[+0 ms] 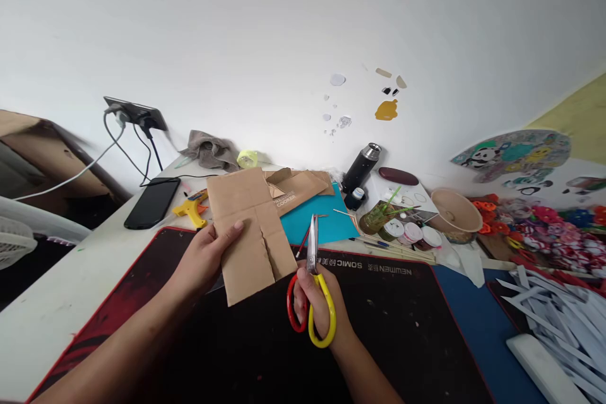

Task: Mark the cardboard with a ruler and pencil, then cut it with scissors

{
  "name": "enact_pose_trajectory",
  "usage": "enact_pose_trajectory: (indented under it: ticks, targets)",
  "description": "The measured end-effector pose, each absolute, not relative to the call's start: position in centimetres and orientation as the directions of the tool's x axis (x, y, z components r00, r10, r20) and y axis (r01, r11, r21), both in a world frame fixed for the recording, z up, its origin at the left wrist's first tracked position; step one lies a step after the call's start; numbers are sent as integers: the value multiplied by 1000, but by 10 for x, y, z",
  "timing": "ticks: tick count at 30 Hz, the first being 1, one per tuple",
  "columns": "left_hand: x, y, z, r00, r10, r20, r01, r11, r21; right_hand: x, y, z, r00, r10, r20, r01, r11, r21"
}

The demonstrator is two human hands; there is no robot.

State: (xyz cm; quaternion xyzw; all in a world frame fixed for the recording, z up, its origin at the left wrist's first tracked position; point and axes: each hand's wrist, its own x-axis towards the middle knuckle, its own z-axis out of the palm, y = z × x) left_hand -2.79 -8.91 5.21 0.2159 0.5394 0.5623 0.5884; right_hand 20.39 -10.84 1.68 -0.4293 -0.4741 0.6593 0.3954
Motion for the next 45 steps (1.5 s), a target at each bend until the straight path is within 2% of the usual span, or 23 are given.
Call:
enact_pose_trajectory:
  ticks: [13,24,33,42,45]
  targets:
    - [-10,-90,60,-139,802,-581,-559,421,714,203,-106,14,-368,911,-183,-24,-206,-978]
    - [0,-105,70,-26,782,-623,-571,500,651,200,-101,1,-298,927,-230,-76,-263,-962]
    - [1,-108,68,-24,835,-550,-561,444,699,196,-96,-2,-299,924,-239,-117,-284,-952]
    - [-15,-102,55,-222,901,-373,-422,256,870,197,-98,-5,-225,940,-258,-145,-294,-945]
    - [-23,-100,52,-287,907,-307,-319,212,924,199,-98,-3,-163,957,-240,-151,-264,-952]
